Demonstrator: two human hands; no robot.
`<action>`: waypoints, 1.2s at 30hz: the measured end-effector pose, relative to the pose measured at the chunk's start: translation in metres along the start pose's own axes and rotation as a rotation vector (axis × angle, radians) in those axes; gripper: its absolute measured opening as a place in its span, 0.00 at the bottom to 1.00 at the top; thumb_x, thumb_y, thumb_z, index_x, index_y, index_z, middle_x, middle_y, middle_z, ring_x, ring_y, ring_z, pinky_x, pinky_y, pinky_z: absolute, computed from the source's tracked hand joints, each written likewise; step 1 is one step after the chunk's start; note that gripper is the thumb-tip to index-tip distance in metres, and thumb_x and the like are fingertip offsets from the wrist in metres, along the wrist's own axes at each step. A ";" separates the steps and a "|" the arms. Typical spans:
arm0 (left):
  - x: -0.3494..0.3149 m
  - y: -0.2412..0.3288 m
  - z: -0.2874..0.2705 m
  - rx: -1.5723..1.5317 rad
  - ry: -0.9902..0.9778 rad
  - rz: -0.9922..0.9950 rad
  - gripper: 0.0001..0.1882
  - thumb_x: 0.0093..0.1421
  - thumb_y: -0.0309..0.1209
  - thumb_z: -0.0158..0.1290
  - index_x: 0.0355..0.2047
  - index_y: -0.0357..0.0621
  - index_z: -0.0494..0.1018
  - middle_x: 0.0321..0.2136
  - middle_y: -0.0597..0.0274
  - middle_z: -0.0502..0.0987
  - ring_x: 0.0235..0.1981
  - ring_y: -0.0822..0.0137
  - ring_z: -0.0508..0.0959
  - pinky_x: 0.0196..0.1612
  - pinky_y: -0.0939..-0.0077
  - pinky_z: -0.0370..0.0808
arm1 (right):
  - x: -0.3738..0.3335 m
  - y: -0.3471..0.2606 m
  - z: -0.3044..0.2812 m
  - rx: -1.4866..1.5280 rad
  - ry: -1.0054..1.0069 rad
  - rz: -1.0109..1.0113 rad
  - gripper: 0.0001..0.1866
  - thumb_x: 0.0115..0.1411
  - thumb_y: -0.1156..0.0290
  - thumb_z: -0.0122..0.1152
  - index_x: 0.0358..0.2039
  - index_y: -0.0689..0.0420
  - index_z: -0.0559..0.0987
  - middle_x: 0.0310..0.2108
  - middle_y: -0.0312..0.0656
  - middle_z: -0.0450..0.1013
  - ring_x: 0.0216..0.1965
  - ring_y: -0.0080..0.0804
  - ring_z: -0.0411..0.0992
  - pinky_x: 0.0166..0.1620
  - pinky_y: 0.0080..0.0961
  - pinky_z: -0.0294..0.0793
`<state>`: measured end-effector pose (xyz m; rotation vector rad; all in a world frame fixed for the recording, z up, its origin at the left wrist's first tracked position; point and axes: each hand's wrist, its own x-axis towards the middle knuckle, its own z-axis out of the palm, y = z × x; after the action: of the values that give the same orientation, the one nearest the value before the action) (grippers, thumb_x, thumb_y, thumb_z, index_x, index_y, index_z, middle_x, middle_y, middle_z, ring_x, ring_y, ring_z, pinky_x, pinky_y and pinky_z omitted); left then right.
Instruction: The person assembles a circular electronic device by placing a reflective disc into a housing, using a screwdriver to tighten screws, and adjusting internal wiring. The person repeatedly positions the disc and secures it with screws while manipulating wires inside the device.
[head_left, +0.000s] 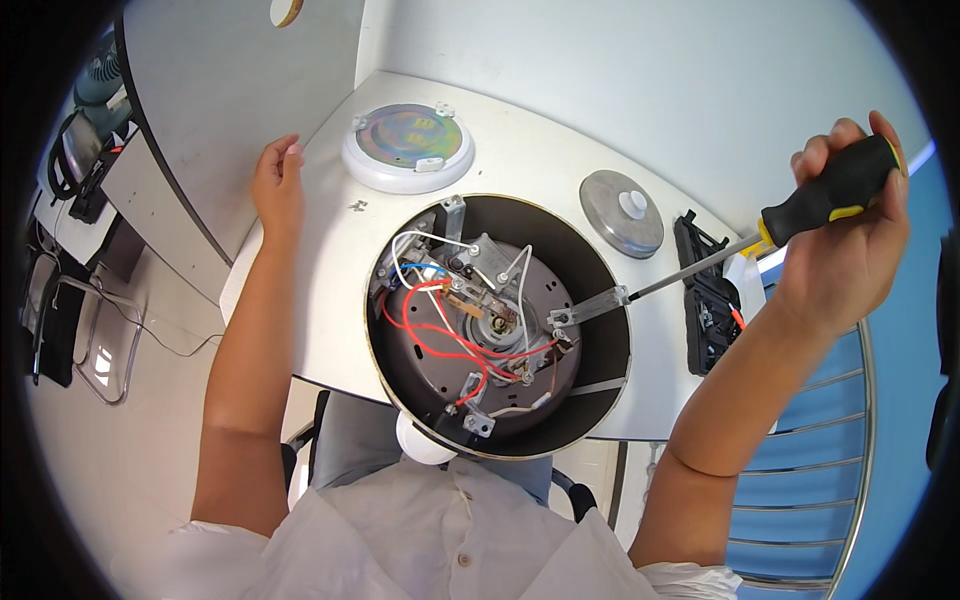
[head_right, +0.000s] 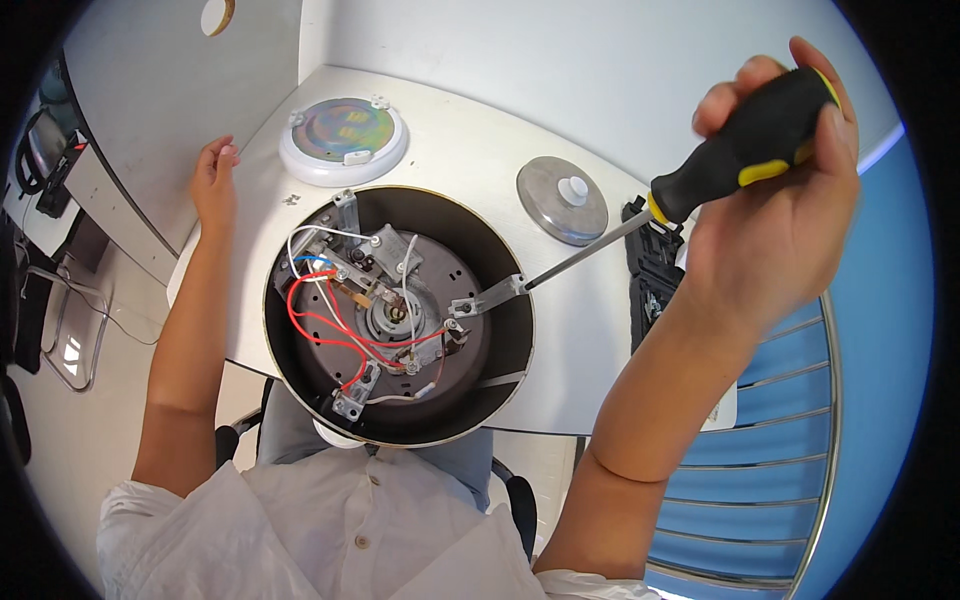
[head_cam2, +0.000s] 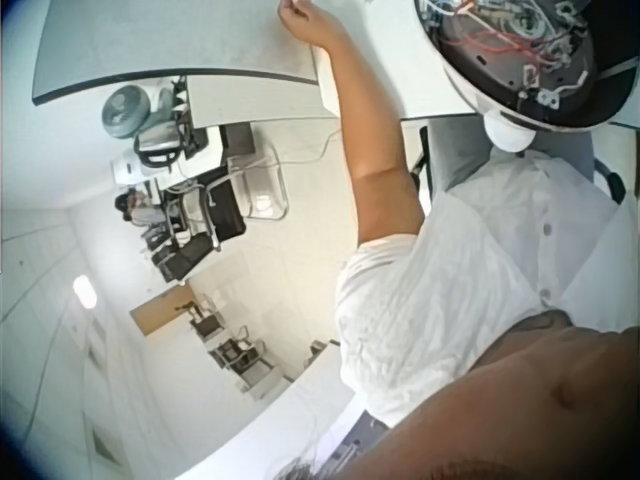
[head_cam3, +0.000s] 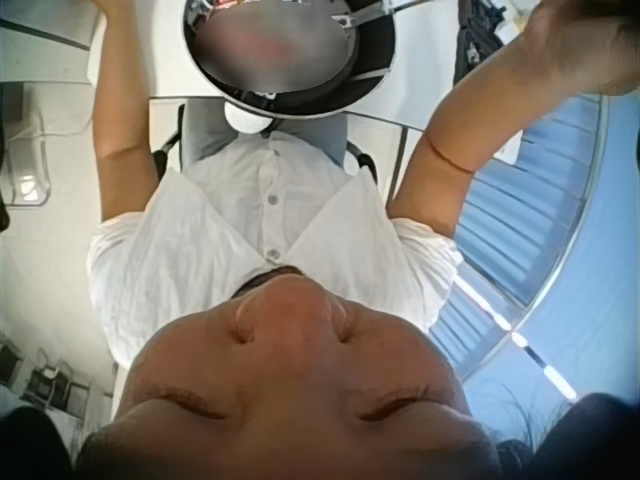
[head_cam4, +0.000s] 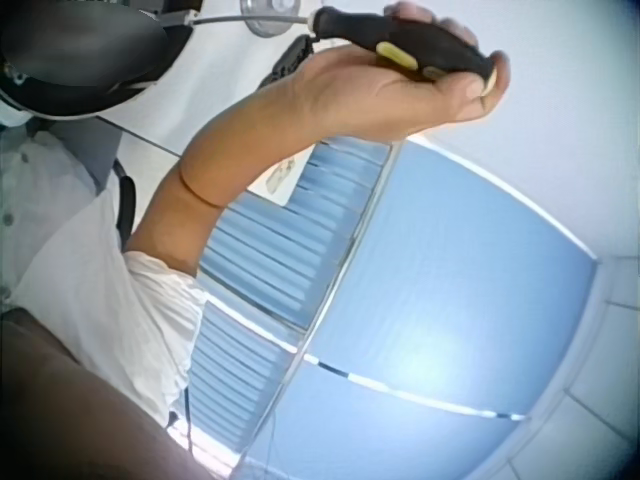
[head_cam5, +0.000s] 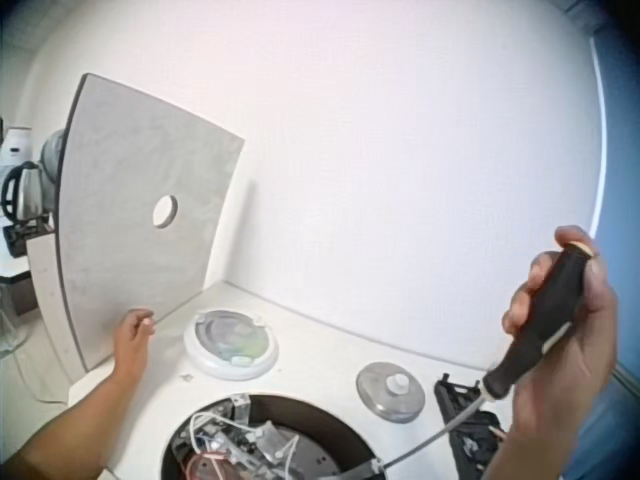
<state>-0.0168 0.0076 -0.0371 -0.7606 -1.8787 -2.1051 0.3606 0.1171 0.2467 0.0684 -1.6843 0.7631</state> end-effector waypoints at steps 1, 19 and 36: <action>0.000 0.001 0.000 0.007 -0.006 -0.002 0.14 0.60 0.34 0.48 0.42 0.39 0.74 0.32 0.65 0.75 0.32 0.74 0.72 0.38 0.81 0.68 | -0.001 0.000 0.007 -0.205 0.169 -0.054 0.17 0.61 0.67 0.43 0.43 0.66 0.70 0.33 0.49 0.71 0.30 0.37 0.73 0.34 0.28 0.74; 0.002 -0.007 -0.002 -0.012 0.002 -0.015 0.14 0.61 0.35 0.47 0.43 0.40 0.73 0.35 0.63 0.75 0.34 0.71 0.74 0.40 0.79 0.69 | 0.010 0.007 -0.020 0.323 -0.173 0.054 0.16 0.57 0.66 0.49 0.42 0.64 0.70 0.40 0.51 0.69 0.45 0.57 0.70 0.46 0.49 0.75; 0.001 0.000 0.001 -0.045 -0.015 -0.026 0.14 0.61 0.34 0.47 0.43 0.39 0.73 0.34 0.63 0.75 0.34 0.72 0.73 0.40 0.80 0.68 | 0.015 -0.003 -0.024 0.291 -0.334 0.145 0.25 0.57 0.68 0.49 0.54 0.65 0.62 0.45 0.54 0.63 0.45 0.50 0.67 0.49 0.45 0.72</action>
<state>-0.0172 0.0086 -0.0366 -0.7680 -1.8639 -2.1704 0.3780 0.1325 0.2629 0.2934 -1.8941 1.1531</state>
